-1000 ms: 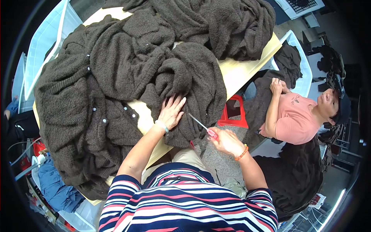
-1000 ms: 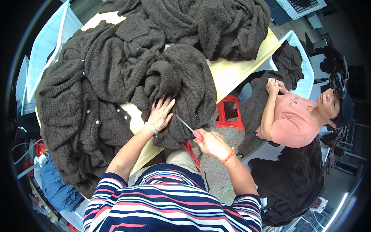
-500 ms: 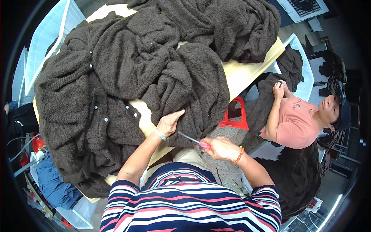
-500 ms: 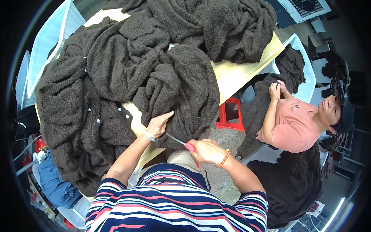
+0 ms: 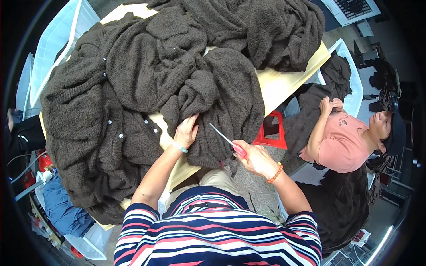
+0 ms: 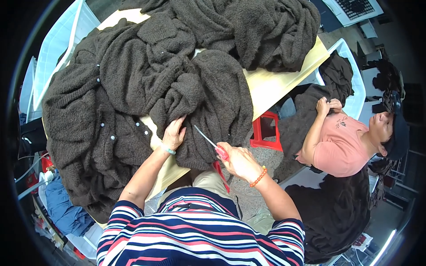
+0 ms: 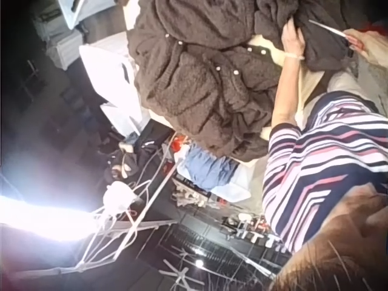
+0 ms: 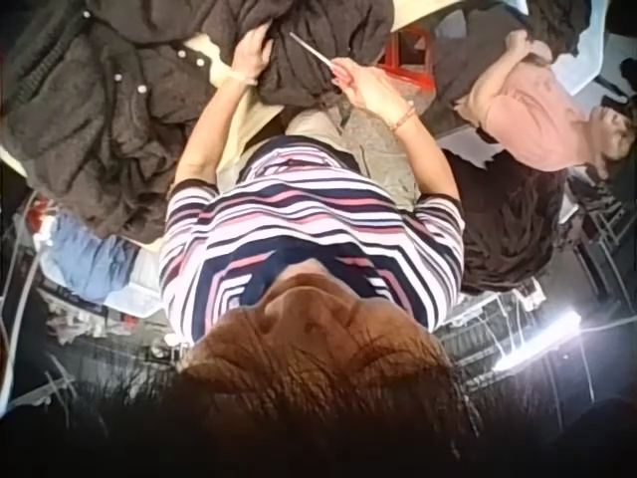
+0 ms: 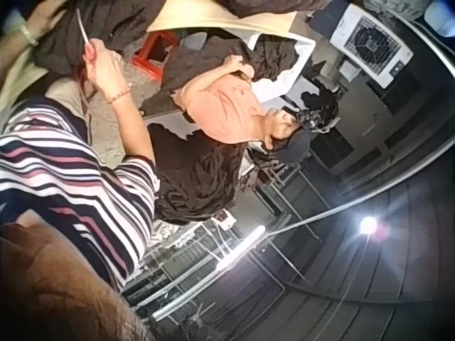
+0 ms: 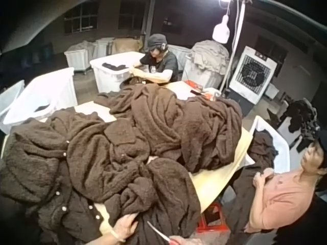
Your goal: Trimming loose threads from brown sweaters using a small thread cutter.
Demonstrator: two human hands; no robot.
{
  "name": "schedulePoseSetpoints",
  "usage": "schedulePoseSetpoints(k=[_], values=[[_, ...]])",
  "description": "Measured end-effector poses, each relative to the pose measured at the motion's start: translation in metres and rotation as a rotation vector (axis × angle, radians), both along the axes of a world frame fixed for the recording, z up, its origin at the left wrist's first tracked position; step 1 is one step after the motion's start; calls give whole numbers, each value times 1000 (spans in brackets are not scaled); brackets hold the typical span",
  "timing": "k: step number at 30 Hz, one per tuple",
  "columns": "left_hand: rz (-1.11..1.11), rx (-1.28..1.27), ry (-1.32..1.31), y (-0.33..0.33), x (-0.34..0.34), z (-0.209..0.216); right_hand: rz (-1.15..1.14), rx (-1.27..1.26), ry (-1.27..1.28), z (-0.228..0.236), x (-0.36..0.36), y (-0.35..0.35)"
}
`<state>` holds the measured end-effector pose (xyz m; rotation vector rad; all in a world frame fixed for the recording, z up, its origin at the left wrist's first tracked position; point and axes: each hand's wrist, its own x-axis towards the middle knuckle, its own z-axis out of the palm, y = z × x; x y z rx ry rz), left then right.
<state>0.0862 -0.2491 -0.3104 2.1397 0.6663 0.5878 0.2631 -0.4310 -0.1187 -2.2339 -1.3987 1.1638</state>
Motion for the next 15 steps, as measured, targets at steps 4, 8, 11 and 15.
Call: schedulePoseSetpoints(k=[4, 8, 11, 15], values=[[-21, 243, 182, -10, 0, 0, 27, -144, -34, 5, -4, 7], [-60, 257, 404, -16, -13, 5, 203, -183, -48, -3, -14, -7], [-189, 241, 390, -23, -28, 13, 240, -209, 80, -5, -19, -18], [-182, 252, 386, -32, -37, 16, 279, -293, 122, -4, -23, -16]])
